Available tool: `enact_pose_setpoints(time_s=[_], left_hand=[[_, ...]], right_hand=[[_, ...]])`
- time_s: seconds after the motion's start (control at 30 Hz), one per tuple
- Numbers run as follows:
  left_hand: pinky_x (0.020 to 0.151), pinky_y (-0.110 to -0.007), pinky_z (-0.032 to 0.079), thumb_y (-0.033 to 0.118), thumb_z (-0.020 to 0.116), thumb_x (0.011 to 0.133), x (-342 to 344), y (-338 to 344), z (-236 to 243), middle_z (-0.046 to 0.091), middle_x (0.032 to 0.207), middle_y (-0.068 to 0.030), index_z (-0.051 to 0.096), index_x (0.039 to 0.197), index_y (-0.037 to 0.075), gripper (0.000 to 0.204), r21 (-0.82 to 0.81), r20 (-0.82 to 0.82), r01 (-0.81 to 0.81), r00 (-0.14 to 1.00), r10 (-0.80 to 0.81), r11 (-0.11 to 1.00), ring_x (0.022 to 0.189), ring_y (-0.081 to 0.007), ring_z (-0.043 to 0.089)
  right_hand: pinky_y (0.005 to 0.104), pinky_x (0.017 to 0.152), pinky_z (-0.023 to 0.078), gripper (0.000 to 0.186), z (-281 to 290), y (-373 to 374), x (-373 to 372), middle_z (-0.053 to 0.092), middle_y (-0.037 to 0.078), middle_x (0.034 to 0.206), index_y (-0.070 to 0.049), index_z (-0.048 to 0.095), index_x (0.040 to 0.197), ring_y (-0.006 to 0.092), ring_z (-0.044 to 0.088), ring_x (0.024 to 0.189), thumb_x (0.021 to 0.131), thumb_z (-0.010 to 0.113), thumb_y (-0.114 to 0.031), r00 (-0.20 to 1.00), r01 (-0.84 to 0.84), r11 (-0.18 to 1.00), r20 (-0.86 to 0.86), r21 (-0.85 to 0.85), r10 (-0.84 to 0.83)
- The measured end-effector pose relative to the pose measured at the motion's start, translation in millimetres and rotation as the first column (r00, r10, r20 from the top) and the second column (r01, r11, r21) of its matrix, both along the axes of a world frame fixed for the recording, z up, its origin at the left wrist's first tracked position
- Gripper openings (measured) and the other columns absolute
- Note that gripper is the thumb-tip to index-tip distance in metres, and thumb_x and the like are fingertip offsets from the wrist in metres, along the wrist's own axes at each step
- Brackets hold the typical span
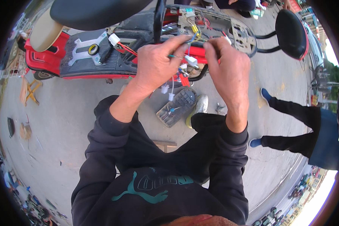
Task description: The person repairs the electrical wiring of a red electric scooter. They strip the insulation from several colored wires using pliers and connect them to white plastic connectors. The person works on the wiring harness located under the scooter's seat.
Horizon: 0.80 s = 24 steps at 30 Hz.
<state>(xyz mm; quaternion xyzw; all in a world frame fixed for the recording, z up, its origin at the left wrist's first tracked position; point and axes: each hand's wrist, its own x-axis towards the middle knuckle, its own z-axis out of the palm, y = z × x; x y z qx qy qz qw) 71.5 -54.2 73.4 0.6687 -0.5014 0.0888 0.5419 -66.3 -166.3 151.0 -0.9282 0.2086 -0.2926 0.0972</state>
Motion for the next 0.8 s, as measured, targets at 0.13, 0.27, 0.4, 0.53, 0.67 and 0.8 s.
enact_pose_setpoints(time_s=[0.13, 0.27, 0.4, 0.53, 0.67, 0.8], left_hand=[[0.064, -0.027, 0.055, 0.002, 0.071, 0.092, 9.2, -7.2, 9.4, 0.077, 0.098, -0.014, 0.074, 0.125, 0.011, 0.034, 0.126, -0.025, 0.143, 0.99, -0.14, 0.982, 0.07, -0.023, 0.074], [0.071, -0.028, 0.056, 0.001, 0.07, 0.093, 11.5, -19.0, 4.1, 0.077, 0.098, -0.0146, 0.074, 0.122, 0.008, 0.03, 0.112, -0.149, 0.254, 0.96, -0.236, 0.961, 0.081, -0.0198, 0.076], [0.073, -0.028, 0.056, 0.005, 0.07, 0.095, 15.0, -31.0, 0.3, 0.078, 0.097, -0.0134, 0.075, 0.117, 0.004, 0.023, 0.088, -0.256, 0.249, 0.941, -0.22, 0.965, 0.083, -0.0136, 0.074], [0.069, -0.026, 0.053, 0.008, 0.072, 0.096, 13.7, -35.9, 6.4, 0.077, 0.091, -0.0099, 0.075, 0.113, 0.001, 0.019, 0.144, -0.331, 0.292, 0.915, -0.232, 0.946, 0.076, -0.0083, 0.066], [0.069, -0.026, 0.052, 0.011, 0.072, 0.097, 11.6, -34.6, 3.0, 0.076, 0.086, -0.0065, 0.074, 0.111, -0.002, 0.02, 0.11, -0.391, 0.292, 0.892, -0.228, 0.95, 0.075, -0.0054, 0.061], [0.073, -0.025, 0.053, 0.013, 0.071, 0.098, 12.2, -34.3, 3.4, 0.076, 0.088, -0.0051, 0.075, 0.11, -0.004, 0.021, 0.064, -0.476, 0.32, 0.842, -0.253, 0.945, 0.079, -0.0054, 0.062]], right_hand=[[0.0417, 0.058, 0.053, 0.015, -14.9, 9.0, 5.3, 0.069, 0.014, 0.071, -0.007, 0.069, 0.093, 0.0338, 0.069, 0.065, 0.095, 0.069, -0.021, 0.999, -0.026, 0.998, 0.029, -0.062, 0.028], [0.0265, 0.061, 0.052, 0.017, -13.9, 8.5, 5.3, 0.073, 0.009, 0.075, 0.001, 0.072, 0.106, 0.014, 0.069, 0.065, 0.099, 0.068, -0.014, 0.999, 0.028, 0.985, 0.035, 0.17, -0.035], [0.0228, 0.061, 0.05, 0.022, -19.9, -11.8, 8.0, 0.071, 0.005, 0.079, 0.004, 0.07, 0.103, 0.0106, 0.066, 0.068, 0.103, 0.065, -0.017, 0.979, -0.124, 0.712, 0.201, 0.691, -0.024], [0.0209, 0.054, 0.046, 0.027, -30.3, -30.1, 2.3, 0.071, 0.006, 0.076, 0.005, 0.069, 0.098, 0.0084, 0.065, 0.062, 0.104, 0.064, -0.021, 0.958, -0.237, 0.526, 0.287, 0.817, -0.014], [0.0205, 0.054, 0.045, 0.034, -30.1, -40.5, 4.3, 0.072, 0.006, 0.08, 0.004, 0.068, 0.109, 0.01, 0.066, 0.064, 0.106, 0.06, -0.028, 0.974, -0.21, 0.373, 0.226, 0.904, 0.0], [0.0222, 0.06, 0.047, 0.037, -28.4, -36.2, 0.1, 0.07, 0.011, 0.105, 0.002, 0.06, 0.133, 0.0126, 0.067, 0.08, 0.105, 0.06, -0.022, 0.924, -0.313, 0.461, 0.377, 0.831, -0.053]])
